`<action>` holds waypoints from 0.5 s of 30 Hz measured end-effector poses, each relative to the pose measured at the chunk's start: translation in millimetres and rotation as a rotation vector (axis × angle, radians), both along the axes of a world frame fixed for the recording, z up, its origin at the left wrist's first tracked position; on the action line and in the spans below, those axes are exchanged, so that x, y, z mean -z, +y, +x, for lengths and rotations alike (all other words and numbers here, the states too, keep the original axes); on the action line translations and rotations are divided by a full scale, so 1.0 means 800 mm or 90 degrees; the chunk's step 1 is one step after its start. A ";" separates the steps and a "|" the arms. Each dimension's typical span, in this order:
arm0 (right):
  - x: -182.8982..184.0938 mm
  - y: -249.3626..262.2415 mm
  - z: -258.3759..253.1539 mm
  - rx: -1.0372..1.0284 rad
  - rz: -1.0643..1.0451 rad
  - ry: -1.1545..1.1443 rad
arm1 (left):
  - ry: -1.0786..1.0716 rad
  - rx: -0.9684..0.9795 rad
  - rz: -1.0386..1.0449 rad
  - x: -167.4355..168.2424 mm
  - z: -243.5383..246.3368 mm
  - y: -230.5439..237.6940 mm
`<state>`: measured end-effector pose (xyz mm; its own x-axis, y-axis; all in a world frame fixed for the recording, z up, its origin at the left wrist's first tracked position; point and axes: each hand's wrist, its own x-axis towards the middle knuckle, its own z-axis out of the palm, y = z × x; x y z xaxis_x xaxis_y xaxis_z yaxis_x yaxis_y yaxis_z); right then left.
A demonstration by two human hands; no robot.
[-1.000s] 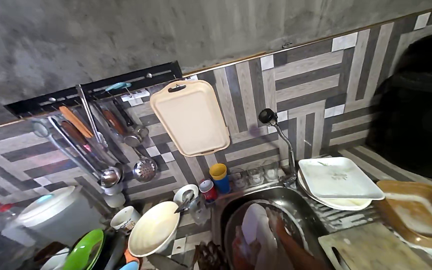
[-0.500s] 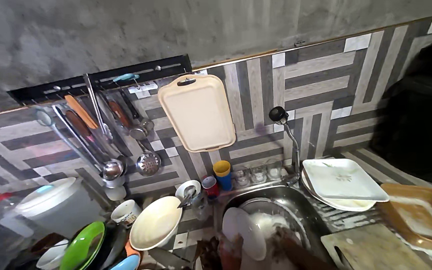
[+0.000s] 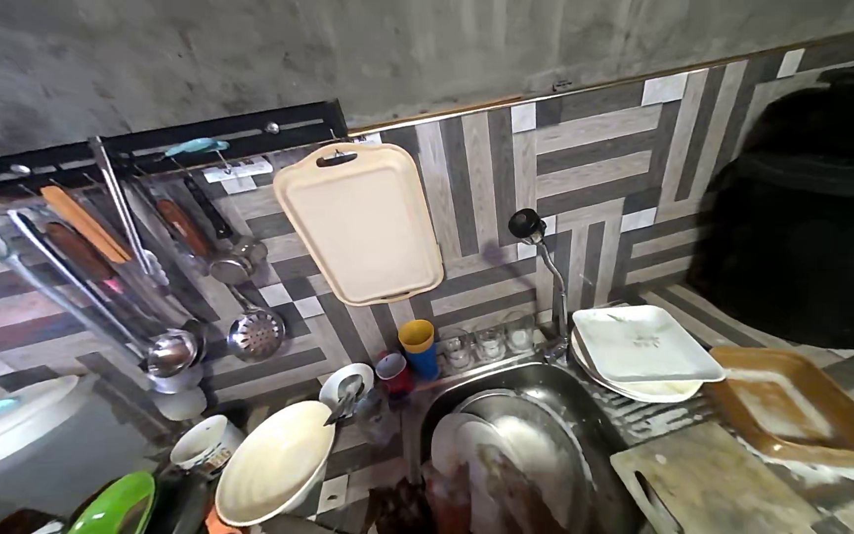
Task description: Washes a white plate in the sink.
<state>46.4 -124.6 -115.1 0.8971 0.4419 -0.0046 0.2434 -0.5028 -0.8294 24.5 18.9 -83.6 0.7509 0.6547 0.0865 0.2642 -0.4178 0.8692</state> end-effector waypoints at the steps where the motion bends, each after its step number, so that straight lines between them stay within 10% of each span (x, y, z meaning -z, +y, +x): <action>1: 0.009 -0.005 0.015 0.011 -0.051 0.015 | 0.005 -0.001 0.003 0.001 0.003 -0.002; 10: -0.005 0.018 0.013 -0.085 -0.006 -0.167 | -0.066 0.022 0.057 0.008 0.003 0.000; 15: 0.036 -0.006 0.063 0.042 -0.100 0.046 | -0.016 0.042 0.057 -0.009 0.010 -0.010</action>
<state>96.8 -129.3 -143.7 0.9188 0.3713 -0.1343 0.1488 -0.6407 -0.7532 32.4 10.9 -76.3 0.7886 0.5930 0.1628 0.2117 -0.5103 0.8335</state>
